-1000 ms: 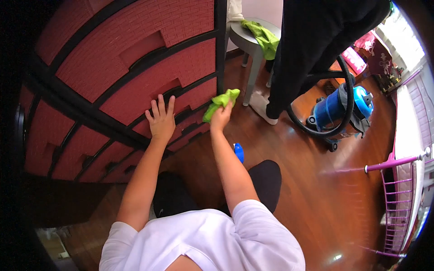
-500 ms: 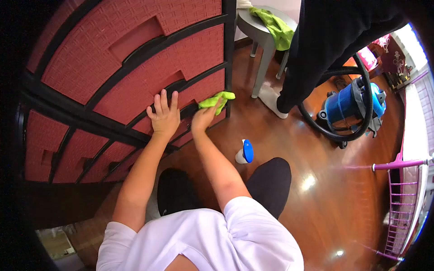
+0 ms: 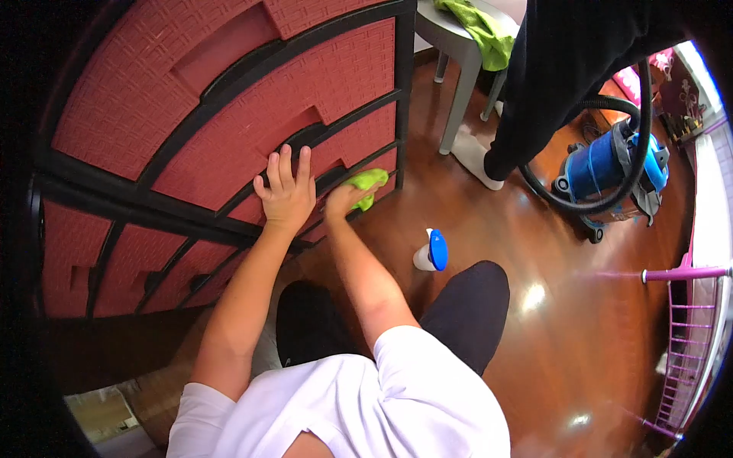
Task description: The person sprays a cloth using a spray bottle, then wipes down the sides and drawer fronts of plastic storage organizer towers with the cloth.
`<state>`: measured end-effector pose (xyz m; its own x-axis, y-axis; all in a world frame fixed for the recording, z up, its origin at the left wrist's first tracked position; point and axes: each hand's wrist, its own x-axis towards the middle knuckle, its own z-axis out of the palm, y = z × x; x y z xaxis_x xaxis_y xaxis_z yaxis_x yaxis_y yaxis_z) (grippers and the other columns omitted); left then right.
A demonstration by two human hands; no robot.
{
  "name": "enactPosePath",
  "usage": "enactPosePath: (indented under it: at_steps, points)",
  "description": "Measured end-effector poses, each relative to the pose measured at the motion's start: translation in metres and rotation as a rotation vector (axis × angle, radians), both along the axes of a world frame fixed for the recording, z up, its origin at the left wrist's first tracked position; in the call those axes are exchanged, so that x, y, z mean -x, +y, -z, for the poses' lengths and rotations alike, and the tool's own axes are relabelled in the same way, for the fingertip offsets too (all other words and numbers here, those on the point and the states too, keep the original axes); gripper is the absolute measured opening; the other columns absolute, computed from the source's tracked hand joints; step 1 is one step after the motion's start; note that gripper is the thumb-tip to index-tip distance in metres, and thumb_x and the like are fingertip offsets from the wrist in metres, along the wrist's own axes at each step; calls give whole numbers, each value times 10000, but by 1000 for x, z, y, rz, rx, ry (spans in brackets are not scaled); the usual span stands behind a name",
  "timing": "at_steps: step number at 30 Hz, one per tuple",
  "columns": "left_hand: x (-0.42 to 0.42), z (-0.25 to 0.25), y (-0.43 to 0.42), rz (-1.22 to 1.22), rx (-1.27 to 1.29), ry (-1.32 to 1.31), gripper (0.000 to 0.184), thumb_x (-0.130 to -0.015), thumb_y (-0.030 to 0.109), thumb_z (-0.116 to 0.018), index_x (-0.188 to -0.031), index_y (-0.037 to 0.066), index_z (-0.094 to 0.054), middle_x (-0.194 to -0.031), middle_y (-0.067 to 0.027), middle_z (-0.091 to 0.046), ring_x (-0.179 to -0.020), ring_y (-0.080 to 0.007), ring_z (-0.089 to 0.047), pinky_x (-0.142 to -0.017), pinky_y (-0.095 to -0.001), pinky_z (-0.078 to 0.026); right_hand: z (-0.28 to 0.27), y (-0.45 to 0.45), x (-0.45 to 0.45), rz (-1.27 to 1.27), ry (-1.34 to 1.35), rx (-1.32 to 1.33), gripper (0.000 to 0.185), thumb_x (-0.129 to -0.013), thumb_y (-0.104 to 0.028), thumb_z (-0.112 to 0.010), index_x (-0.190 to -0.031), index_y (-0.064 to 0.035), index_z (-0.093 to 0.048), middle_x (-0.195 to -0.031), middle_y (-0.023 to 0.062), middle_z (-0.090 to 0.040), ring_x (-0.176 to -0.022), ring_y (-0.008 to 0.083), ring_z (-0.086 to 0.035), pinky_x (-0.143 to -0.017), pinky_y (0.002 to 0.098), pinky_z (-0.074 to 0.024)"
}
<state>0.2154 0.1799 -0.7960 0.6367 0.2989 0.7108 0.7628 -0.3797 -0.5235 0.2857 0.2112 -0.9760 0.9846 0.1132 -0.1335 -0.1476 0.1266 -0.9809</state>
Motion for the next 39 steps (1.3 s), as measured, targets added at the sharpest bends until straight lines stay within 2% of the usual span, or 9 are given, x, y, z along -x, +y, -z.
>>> enactPosePath:
  at_steps: [9,12,15,20,24,25,34,38,39]
  points:
    - [-3,1,3,34,-54,-30,579,-793,313,-524,-1351,189,-431,-1343,-134,-428,-1297,-320,-311,-1069,-555,23,31,-9,-76,65,119,-209,407,-928,-176,-335,-1235,77,-423,-1228,220,-496,-1091,296,-495,-939,366,-371]
    - [-4,3,4,23,-79,-28,570,-787,327,-526,-1334,188,-445,-1334,-136,-431,-1284,-332,-319,-1068,-555,19,91,-22,14,-204,457,141,378,-922,-182,-327,-1182,45,-481,-1157,215,-557,-982,302,-545,-854,383,-420]
    - [-4,5,5,20,-63,-20,586,-771,344,-544,-1326,181,-450,-1328,-144,-430,-1273,-340,-325,-1065,-556,33,143,-37,125,-226,813,-84,372,-923,-192,-321,-1203,-10,-483,-1153,161,-567,-968,293,-557,-853,397,-435]
    - [0,3,4,18,-34,9,629,-757,357,-563,-1344,171,-434,-1340,-158,-418,-1272,-333,-326,-1062,-554,42,82,-48,132,-276,1419,-447,371,-922,-198,-316,-1208,-42,-492,-1172,119,-562,-1004,285,-554,-884,402,-435]
    - [0,4,2,17,4,-7,675,-759,372,-575,-1377,175,-389,-1369,-150,-391,-1272,-312,-336,-1065,-542,28,15,-44,10,-26,958,-622,336,-923,-203,-326,-1172,-71,-508,-1142,79,-549,-1024,260,-538,-916,423,-428]
    - [0,4,1,11,10,-5,683,-760,373,-580,-1382,174,-381,-1375,-149,-384,-1277,-308,-331,-1064,-541,19,-9,-46,-21,-20,862,-691,408,-933,-357,-443,-1219,-69,-491,-1227,90,-529,-1111,272,-503,-986,417,-387]
    - [0,-25,-26,39,241,-40,740,-772,365,-615,-1414,154,-314,-1416,-147,-311,-1313,-294,-264,-1049,-534,-115,-235,-34,-144,-289,-64,-676,316,-949,-241,-390,-1113,-34,-564,-975,47,-571,-865,157,-538,-733,284,-439]
    - [-18,-52,-54,91,518,-214,732,-789,373,-610,-1407,125,-305,-1405,-179,-286,-1312,-328,-239,-1043,-550,-148,-378,-36,-157,-524,-227,-608,413,-874,-55,-330,-1257,18,-468,-1162,141,-556,-1052,230,-526,-908,329,-395]
    - [-26,-59,-59,106,557,-247,733,-790,372,-612,-1405,117,-303,-1402,-188,-278,-1311,-338,-233,-1043,-554,-149,-403,-28,-160,-349,-603,-547,433,-868,-52,-341,-1283,15,-441,-1185,169,-541,-1081,271,-512,-932,356,-380]
